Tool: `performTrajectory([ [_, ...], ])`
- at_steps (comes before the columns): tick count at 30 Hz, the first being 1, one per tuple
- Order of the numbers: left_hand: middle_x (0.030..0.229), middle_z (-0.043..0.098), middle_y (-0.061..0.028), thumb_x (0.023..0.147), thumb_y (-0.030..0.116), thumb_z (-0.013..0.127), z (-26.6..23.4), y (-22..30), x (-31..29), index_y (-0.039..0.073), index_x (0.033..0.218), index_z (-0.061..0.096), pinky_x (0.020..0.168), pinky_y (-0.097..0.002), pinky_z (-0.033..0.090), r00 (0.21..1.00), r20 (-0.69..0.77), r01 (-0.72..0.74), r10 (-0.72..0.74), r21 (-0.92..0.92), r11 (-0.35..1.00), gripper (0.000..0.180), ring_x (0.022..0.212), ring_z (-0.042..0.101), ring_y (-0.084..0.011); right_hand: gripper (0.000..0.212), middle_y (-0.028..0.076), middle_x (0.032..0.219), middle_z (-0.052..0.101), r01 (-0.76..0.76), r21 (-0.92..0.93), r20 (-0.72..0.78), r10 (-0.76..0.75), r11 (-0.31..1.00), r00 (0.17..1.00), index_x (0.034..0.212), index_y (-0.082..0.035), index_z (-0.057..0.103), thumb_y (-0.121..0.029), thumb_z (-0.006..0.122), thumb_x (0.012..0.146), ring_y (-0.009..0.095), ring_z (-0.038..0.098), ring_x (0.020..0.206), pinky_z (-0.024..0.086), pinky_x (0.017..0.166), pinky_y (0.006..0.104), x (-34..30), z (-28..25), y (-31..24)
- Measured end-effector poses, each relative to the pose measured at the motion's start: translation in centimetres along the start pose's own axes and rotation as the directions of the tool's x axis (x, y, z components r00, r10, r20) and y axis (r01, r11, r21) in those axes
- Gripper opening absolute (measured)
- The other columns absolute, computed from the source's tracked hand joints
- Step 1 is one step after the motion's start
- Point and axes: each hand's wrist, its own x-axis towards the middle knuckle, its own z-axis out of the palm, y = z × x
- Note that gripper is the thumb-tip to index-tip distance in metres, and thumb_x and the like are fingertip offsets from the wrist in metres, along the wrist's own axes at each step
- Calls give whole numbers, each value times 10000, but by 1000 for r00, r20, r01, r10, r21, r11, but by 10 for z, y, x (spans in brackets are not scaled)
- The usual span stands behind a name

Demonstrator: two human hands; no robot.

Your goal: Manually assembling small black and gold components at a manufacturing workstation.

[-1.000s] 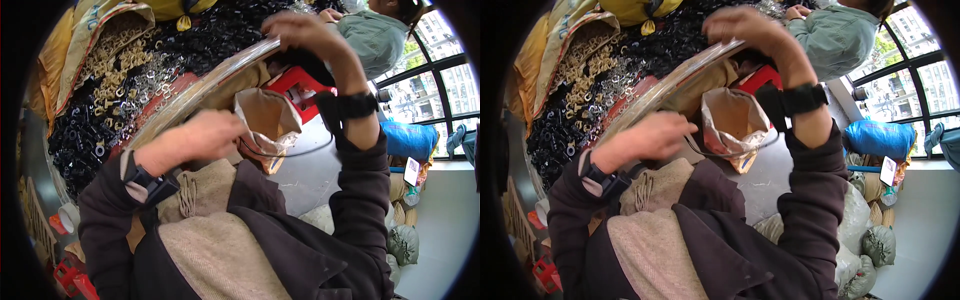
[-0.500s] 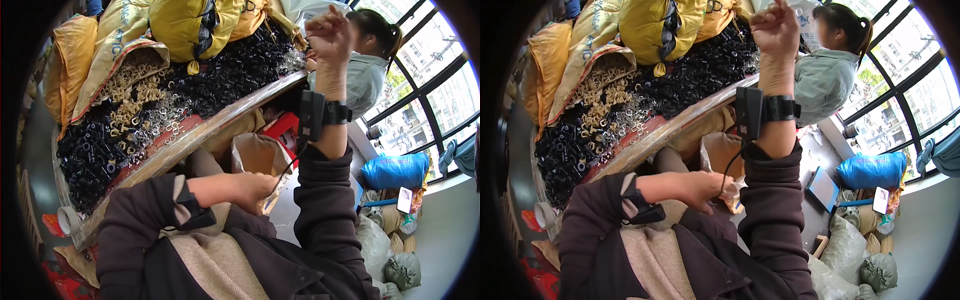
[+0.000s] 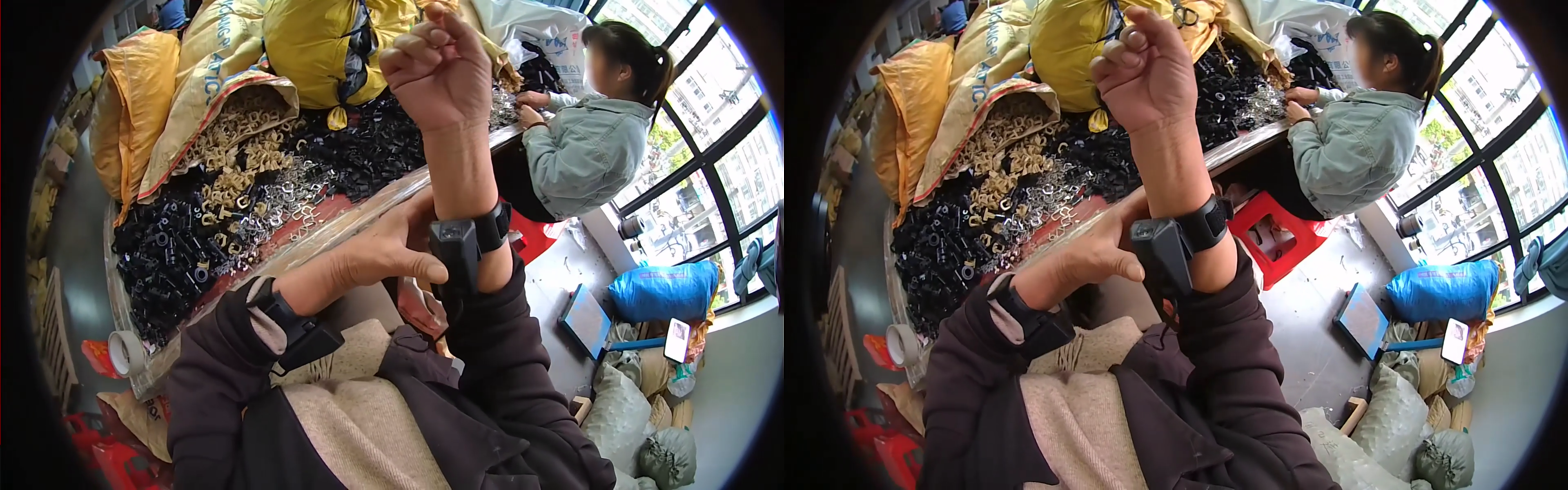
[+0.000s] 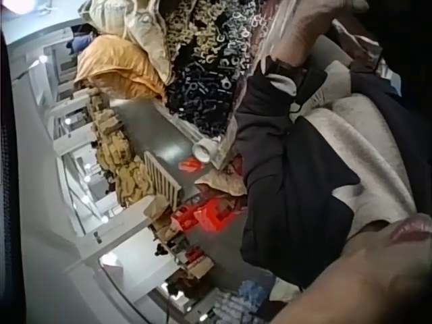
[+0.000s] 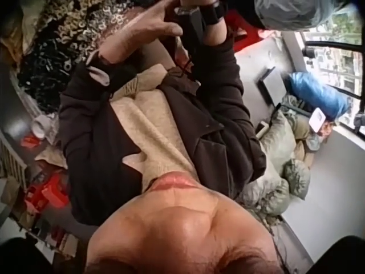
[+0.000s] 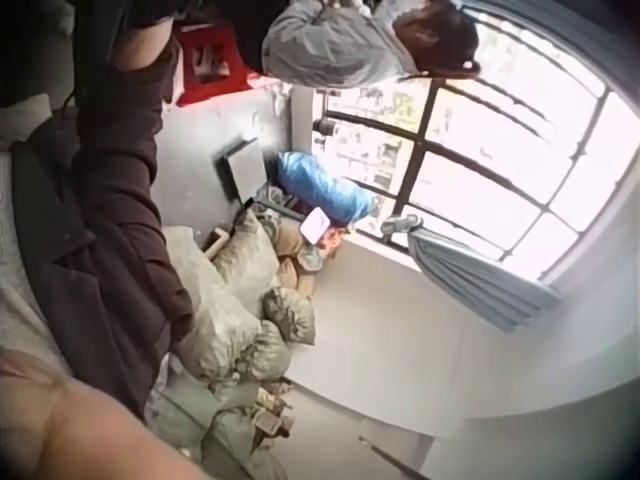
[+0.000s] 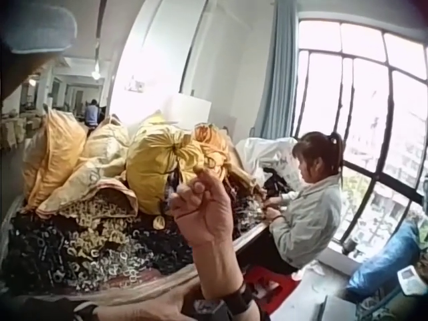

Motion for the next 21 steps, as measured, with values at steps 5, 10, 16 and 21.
performTrajectory([
  [5,1283,357,-105,538,377,787,-11,-11,-21,5,1326,203,1015,-328,243,996,-88,31,-28,40,999,1049,1202,340,-200,120,-31,581,457,-31,-111,-233,4,993,973,843,-18,568,-129,554,800,72,400,493,335,532,235,-1,-8,34],
  [10,1281,365,-105,494,454,777,-12,-5,-35,1,1325,205,1009,-329,250,994,-53,90,-96,-108,990,1106,1196,350,-205,117,-32,578,473,-53,-635,-252,-141,771,957,824,-22,588,-128,539,810,73,436,496,353,482,246,-9,18,61],
  [16,1227,428,-143,569,373,754,-40,7,-47,-26,1272,300,985,-308,284,987,24,145,-161,311,939,927,1156,399,-197,122,21,580,522,91,-994,77,-194,63,978,845,-26,596,-118,533,794,153,526,520,397,463,282,-18,-18,85],
  [21,1072,546,-149,679,220,681,-30,70,-59,-22,1083,514,897,-330,374,898,-216,391,-383,791,471,500,1053,495,-232,119,105,656,559,89,-859,120,-29,-505,992,794,-31,565,-139,549,748,275,572,610,451,519,349,-38,-51,92],
])
